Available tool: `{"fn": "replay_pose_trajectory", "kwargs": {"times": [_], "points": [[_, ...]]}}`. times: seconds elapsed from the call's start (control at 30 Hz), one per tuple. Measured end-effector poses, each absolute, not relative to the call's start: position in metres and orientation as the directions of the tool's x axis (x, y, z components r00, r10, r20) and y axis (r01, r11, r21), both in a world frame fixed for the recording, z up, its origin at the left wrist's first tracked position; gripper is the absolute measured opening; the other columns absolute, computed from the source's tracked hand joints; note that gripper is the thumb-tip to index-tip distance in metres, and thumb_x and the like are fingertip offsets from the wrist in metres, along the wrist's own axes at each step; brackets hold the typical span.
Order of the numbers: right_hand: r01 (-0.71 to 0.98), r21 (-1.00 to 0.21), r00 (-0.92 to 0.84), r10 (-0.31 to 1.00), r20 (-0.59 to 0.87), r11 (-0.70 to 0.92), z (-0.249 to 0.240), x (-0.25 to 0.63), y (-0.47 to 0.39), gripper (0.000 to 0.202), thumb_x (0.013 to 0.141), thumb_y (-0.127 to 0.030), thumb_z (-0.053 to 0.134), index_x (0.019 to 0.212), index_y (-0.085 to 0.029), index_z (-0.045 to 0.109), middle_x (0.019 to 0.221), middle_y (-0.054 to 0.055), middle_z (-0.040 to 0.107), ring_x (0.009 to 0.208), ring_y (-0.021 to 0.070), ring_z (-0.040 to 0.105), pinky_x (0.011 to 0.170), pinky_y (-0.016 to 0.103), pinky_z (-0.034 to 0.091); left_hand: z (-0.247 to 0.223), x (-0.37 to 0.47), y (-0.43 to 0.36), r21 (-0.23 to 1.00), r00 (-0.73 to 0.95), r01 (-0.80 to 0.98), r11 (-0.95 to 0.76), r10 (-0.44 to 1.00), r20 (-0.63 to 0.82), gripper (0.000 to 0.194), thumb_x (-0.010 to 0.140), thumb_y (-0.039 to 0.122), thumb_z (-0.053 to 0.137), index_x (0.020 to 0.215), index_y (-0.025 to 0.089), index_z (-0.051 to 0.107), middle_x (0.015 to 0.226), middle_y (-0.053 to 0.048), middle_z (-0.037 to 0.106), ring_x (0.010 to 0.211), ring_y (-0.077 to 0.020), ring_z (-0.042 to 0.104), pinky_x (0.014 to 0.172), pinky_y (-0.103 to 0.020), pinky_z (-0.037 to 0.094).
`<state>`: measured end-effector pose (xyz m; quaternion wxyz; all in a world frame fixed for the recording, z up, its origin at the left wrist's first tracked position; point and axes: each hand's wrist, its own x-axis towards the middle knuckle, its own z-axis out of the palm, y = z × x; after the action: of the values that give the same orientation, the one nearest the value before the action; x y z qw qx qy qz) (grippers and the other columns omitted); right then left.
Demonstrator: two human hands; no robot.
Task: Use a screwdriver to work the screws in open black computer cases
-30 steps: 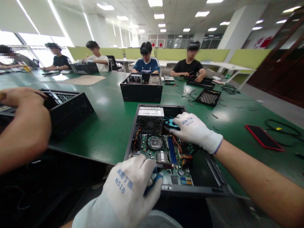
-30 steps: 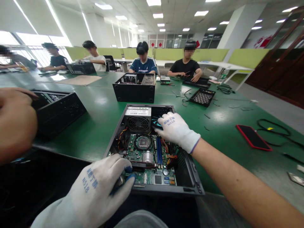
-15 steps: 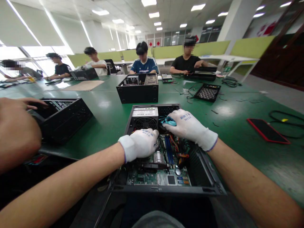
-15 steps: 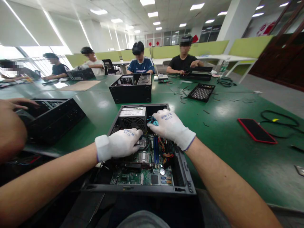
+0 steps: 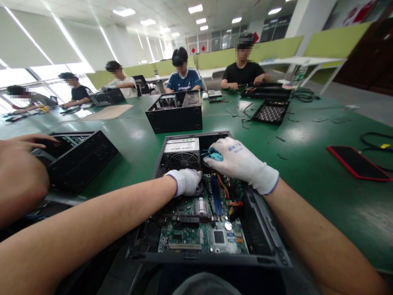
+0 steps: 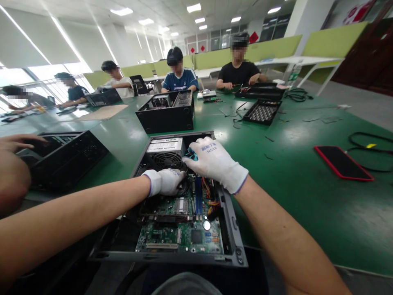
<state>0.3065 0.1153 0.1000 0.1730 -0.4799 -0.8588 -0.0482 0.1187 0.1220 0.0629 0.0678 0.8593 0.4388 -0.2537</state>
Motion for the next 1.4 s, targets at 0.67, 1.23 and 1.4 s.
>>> {"fn": "replay_pose_trajectory", "kwargs": {"times": [0.67,1.23,1.4], "points": [[0.813,-0.070,-0.532,0.787,0.311,0.578,0.099,0.309,0.136,0.048,0.100,-0.055,0.055,0.117,-0.013,0.071,0.112,0.016,0.073,0.109,0.0309,0.063,0.095,0.039,0.043,0.066,0.122,0.126,-0.132,0.413,0.841,-0.525,0.781,-0.469,0.038,0.095,0.029,0.061,0.129,0.013,0.065,0.129,-0.018,0.072,0.119,-0.0320,0.071,0.102,-0.039,0.058],[0.805,-0.079,-0.544,0.785,0.298,0.588,0.098,0.311,0.136,0.050,0.100,-0.056,0.054,0.117,-0.013,0.072,0.114,0.017,0.073,0.110,0.0319,0.063,0.095,0.041,0.043,0.070,0.120,0.126,-0.114,0.429,0.839,-0.532,0.776,-0.462,0.038,0.092,0.029,0.065,0.127,0.017,0.069,0.127,-0.016,0.073,0.118,-0.0329,0.071,0.101,-0.042,0.057],[0.806,-0.076,-0.542,0.785,0.300,0.587,0.098,0.311,0.135,0.049,0.100,-0.055,0.053,0.118,-0.013,0.072,0.113,0.016,0.074,0.108,0.0312,0.064,0.094,0.041,0.043,0.065,0.118,0.126,-0.098,0.443,0.841,-0.532,0.781,-0.440,0.037,0.085,0.028,0.071,0.120,0.019,0.072,0.125,-0.013,0.074,0.118,-0.0294,0.070,0.102,-0.036,0.055]]}}
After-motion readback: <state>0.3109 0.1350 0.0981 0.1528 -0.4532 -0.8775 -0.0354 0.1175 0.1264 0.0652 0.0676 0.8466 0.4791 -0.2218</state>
